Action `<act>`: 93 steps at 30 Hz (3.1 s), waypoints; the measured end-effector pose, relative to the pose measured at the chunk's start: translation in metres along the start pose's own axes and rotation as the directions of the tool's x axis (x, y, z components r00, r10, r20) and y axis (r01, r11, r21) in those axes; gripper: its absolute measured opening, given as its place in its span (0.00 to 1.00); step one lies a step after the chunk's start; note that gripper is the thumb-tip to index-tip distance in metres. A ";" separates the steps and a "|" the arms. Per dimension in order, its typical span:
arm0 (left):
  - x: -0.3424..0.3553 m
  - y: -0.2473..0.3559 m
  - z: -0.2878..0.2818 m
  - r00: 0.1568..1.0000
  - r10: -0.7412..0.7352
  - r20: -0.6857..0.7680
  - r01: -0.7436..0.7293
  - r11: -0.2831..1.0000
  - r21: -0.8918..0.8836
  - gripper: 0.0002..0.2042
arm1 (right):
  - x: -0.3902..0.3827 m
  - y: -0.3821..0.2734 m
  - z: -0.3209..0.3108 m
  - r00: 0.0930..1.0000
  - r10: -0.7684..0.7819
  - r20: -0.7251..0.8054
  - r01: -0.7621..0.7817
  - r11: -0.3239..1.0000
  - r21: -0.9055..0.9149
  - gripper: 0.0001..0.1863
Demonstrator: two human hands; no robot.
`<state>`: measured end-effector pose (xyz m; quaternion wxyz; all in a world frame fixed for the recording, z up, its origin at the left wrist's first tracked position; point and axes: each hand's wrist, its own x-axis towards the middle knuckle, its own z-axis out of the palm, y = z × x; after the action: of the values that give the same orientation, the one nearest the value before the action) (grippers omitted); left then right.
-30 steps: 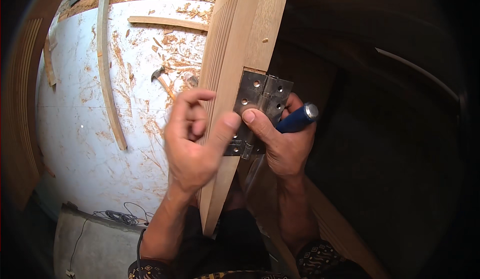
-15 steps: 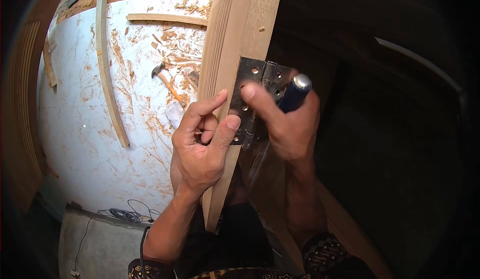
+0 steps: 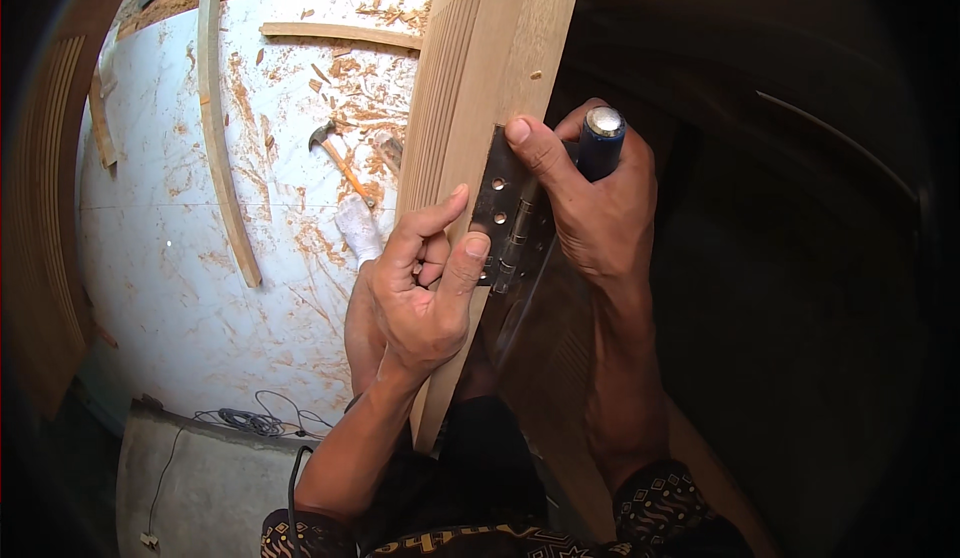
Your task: The person chisels a rectangular notch into the edge of a wooden plank and tests the fit of a metal hinge in the cutout.
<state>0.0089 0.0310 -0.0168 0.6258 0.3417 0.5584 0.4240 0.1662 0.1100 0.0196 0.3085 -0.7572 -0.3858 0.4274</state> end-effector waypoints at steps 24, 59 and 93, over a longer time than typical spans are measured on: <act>-0.025 -0.008 -0.008 1.000 0.024 -0.008 -0.024 0.999 -0.048 0.24 | -0.002 0.004 -0.002 0.998 -0.068 0.016 0.069 0.984 -0.164 0.24; -0.010 -0.001 -0.009 0.996 -0.030 0.078 0.028 0.999 0.030 0.19 | -0.009 0.011 0.006 0.998 -0.019 0.063 0.011 0.992 0.129 0.17; 0.062 0.018 0.019 0.994 0.086 -0.067 -0.073 0.981 0.181 0.19 | 0.007 0.648 0.076 0.815 0.426 0.393 -0.004 0.682 -0.731 0.29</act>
<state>0.0256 0.0960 -0.0237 0.5540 0.4025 0.6029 0.4094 0.3093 -0.2055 -0.5330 -0.1778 -0.7071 -0.4920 0.4759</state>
